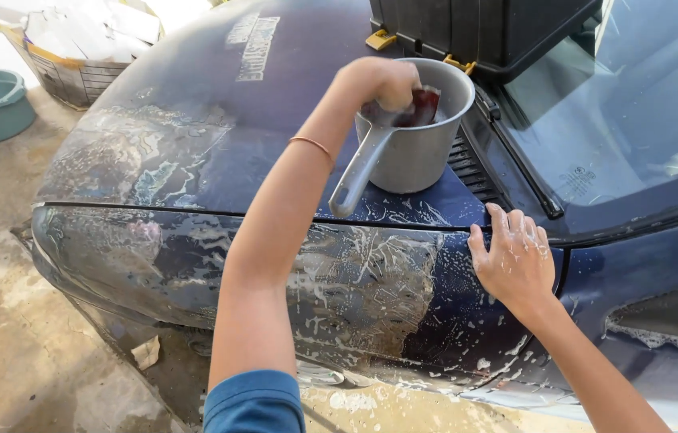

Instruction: The person scrubs the front bumper of a blue car with a soapy sponge, moving from the lower section to the upper edge near the hood. They then use their hands to wipe the soapy surface before resuming scrubbing with the sponge.

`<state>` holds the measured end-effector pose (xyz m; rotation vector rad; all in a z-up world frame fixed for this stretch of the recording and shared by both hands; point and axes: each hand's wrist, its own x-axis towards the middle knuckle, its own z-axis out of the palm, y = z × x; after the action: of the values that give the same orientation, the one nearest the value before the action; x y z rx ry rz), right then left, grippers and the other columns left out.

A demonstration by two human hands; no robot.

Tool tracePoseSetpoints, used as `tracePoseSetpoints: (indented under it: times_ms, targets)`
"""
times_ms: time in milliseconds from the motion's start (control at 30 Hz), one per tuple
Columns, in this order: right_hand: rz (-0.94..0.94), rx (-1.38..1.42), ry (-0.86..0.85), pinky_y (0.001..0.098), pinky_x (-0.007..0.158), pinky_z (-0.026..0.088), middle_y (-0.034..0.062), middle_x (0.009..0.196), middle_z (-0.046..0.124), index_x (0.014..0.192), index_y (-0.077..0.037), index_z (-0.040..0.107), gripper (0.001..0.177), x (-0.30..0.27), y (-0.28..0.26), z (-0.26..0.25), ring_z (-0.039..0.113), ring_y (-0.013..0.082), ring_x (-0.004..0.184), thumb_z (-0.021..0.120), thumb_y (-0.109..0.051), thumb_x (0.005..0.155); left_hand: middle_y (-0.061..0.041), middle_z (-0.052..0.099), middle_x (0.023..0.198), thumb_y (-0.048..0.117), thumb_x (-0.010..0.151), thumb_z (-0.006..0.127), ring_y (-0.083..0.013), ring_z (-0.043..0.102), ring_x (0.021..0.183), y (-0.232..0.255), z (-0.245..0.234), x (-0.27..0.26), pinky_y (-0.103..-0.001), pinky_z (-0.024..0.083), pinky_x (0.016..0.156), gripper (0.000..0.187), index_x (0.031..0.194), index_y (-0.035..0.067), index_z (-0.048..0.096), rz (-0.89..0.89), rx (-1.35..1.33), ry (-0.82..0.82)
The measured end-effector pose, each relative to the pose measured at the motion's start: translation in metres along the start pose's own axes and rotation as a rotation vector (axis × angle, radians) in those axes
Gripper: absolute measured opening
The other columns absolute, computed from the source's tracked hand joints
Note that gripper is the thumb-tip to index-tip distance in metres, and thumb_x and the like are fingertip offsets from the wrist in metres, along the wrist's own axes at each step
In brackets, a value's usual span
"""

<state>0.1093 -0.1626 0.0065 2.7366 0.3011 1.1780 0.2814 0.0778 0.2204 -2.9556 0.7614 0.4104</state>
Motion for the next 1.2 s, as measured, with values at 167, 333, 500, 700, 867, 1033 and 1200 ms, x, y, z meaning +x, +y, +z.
tracePoseSetpoints:
  times_ms: [167,333,500,700,867,1033,1200]
  targets:
    - [0.005,0.050,0.022,0.0405,0.075,0.054,0.0109,0.091,0.066,0.128,-0.006,0.069,0.040,0.001,0.000,-0.001,0.065,0.0276,0.079,0.061,-0.035,0.101,-0.009,0.058,0.085,0.014,0.092,0.053,-0.0252,0.050,0.076,-0.034,-0.012,-0.011,-0.044,0.043,0.061,0.010,0.087,0.007,0.058,0.168,-0.204,0.386]
    - [-0.004,0.024,0.030,0.0388,0.075,0.054,0.0117,0.092,0.066,0.128,-0.006,0.067,0.042,-0.001,0.002,0.001,0.064,0.0266,0.082,0.060,-0.038,0.102,-0.004,0.044,0.085,0.001,0.097,0.041,-0.0187,0.040,0.070,-0.078,-0.020,-0.052,-0.034,0.035,0.059,0.017,0.091,0.008,0.055,0.059,0.014,0.355]
    - [0.009,0.028,-0.011,0.0387,0.076,0.053,0.0101,0.091,0.063,0.131,-0.008,0.065,0.043,-0.001,0.004,-0.004,0.063,0.0264,0.082,0.057,-0.041,0.105,-0.008,0.066,0.114,0.008,0.106,0.043,-0.0213,0.059,0.087,-0.041,-0.006,-0.159,-0.033,0.047,0.072,0.028,0.128,0.010,0.059,0.086,-0.345,0.581]
    - [-0.008,0.031,-0.041,0.0387,0.074,0.053,0.0119,0.093,0.065,0.130,-0.005,0.066,0.043,-0.005,0.004,-0.005,0.064,0.0278,0.083,0.056,-0.042,0.108,0.001,0.049,0.070,0.003,0.114,0.047,-0.0067,0.033,0.052,-0.041,0.080,-0.204,-0.026,0.026,0.047,0.021,0.102,0.005,0.065,-0.088,-0.734,0.865]
    - [-0.070,-0.026,0.280,0.0364,0.069,0.047,0.0049,0.086,0.058,0.126,-0.013,0.072,0.044,-0.013,0.017,0.039,0.064,0.0252,0.077,0.063,-0.048,0.101,-0.015,0.070,0.084,0.016,0.103,0.059,-0.0236,0.068,0.081,-0.007,0.166,-0.208,-0.041,0.053,0.082,0.021,0.095,0.002,0.071,-0.174,-0.880,0.931]
    - [-0.053,-0.007,0.149,0.0369,0.075,0.051,0.0079,0.093,0.064,0.131,-0.011,0.071,0.044,-0.013,0.013,0.018,0.066,0.0261,0.083,0.061,-0.046,0.107,-0.015,0.073,0.098,0.003,0.102,0.055,-0.0153,0.056,0.063,0.005,0.232,-0.171,-0.028,0.044,0.063,0.020,0.116,0.008,0.068,-0.064,-1.063,0.838]
    - [-0.036,-0.035,-0.009,0.0368,0.081,0.053,0.0091,0.101,0.067,0.138,-0.010,0.069,0.047,-0.013,0.013,0.005,0.066,0.0249,0.090,0.057,-0.046,0.112,-0.012,0.052,0.150,-0.016,0.090,0.061,-0.0275,0.045,0.144,0.077,0.269,-0.154,-0.032,0.051,0.116,0.054,0.136,0.013,0.059,0.083,-0.940,0.783]
